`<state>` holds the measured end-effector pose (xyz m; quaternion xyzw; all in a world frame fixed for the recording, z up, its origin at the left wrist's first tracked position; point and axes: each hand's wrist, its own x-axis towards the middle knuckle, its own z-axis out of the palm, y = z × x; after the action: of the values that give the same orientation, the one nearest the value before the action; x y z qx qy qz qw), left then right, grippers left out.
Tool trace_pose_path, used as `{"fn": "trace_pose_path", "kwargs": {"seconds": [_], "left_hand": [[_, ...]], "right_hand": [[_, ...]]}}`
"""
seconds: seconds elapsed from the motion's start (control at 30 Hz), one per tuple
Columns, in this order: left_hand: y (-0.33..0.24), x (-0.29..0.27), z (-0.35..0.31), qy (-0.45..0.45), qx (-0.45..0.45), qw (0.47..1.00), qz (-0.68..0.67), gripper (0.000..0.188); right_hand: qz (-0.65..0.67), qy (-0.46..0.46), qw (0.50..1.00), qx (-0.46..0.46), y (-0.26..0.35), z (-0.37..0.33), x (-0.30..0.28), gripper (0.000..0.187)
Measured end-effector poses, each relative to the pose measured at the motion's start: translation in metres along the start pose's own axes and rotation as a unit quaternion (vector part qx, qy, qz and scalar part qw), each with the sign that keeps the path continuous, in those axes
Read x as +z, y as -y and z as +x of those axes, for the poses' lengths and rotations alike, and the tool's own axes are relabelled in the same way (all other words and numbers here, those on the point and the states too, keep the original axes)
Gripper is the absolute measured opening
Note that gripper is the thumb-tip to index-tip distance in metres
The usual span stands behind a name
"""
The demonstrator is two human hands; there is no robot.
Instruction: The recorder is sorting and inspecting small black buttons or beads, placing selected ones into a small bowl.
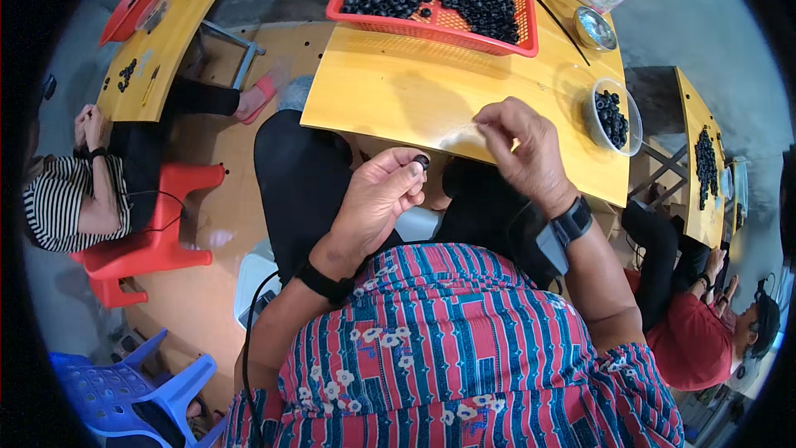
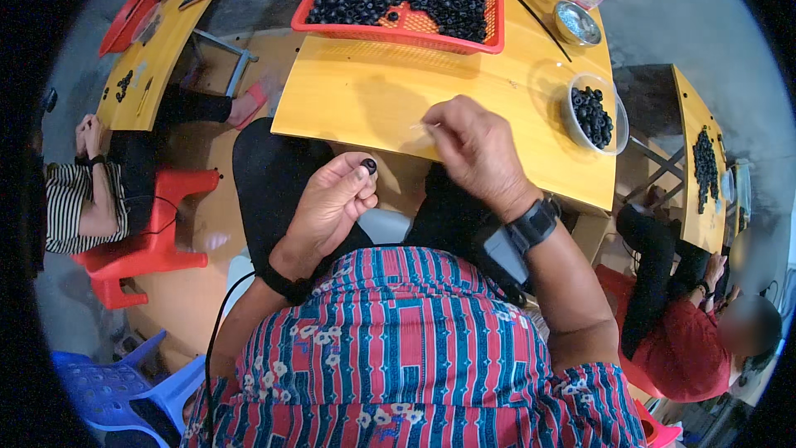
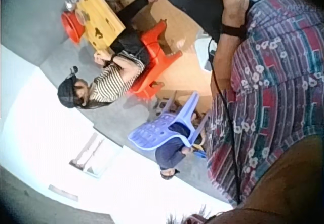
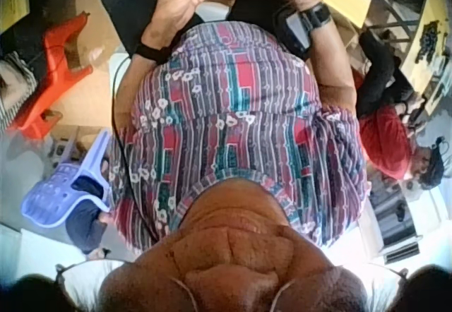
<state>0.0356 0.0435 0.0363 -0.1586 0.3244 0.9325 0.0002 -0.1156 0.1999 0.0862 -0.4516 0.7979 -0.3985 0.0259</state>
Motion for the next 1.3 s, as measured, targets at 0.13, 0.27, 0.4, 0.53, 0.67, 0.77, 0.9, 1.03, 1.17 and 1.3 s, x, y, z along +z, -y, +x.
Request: {"fn": "trace_pose_path", "kwargs": {"seconds": [0.13,0.27,0.4,0.53,0.67,0.77,0.9,1.03,1.17,1.3], "left_hand": [[0.000,0.000,-0.004,-0.007,0.009,1.000,0.007,0.013],[-0.002,0.003,-0.008,-0.006,0.013,1.000,0.010,0.012],[-0.003,0.004,-0.010,0.002,0.028,0.999,0.015,0.012],[-0.005,0.006,-0.012,0.000,0.039,0.999,0.032,0.012],[-0.003,0.003,-0.012,-0.005,0.046,0.996,0.082,0.012],[-0.002,0.003,-0.014,-0.009,0.047,0.993,0.111,0.013],[-0.004,0.007,-0.015,0.017,0.038,0.996,0.076,0.015],[-0.008,0.009,-0.016,0.038,0.035,0.999,0.005,0.017],[-0.008,0.004,-0.009,0.040,0.034,0.999,-0.011,0.018],[-0.006,0.000,-0.007,0.064,0.030,0.997,-0.008,0.020]], "right_hand": [[-0.013,0.038,0.996,-0.084,0.030,0.004,0.009,0.016],[-0.071,0.071,0.986,-0.134,0.045,0.002,0.009,0.019],[-0.144,0.098,0.971,-0.164,0.049,0.001,0.009,0.019],[-0.202,0.099,0.952,-0.208,0.054,0.002,0.007,0.019],[-0.229,0.129,0.941,-0.212,0.062,0.002,0.006,0.020],[-0.195,0.135,0.952,-0.193,0.062,0.000,0.008,0.020],[0.025,0.122,0.990,-0.059,0.050,-0.002,0.016,0.014],[0.289,0.139,0.930,0.179,0.056,-0.003,0.016,0.015],[0.302,0.116,0.938,0.123,0.044,-0.003,0.026,0.020],[0.242,0.103,0.962,0.068,0.047,0.000,0.026,0.018]]}}
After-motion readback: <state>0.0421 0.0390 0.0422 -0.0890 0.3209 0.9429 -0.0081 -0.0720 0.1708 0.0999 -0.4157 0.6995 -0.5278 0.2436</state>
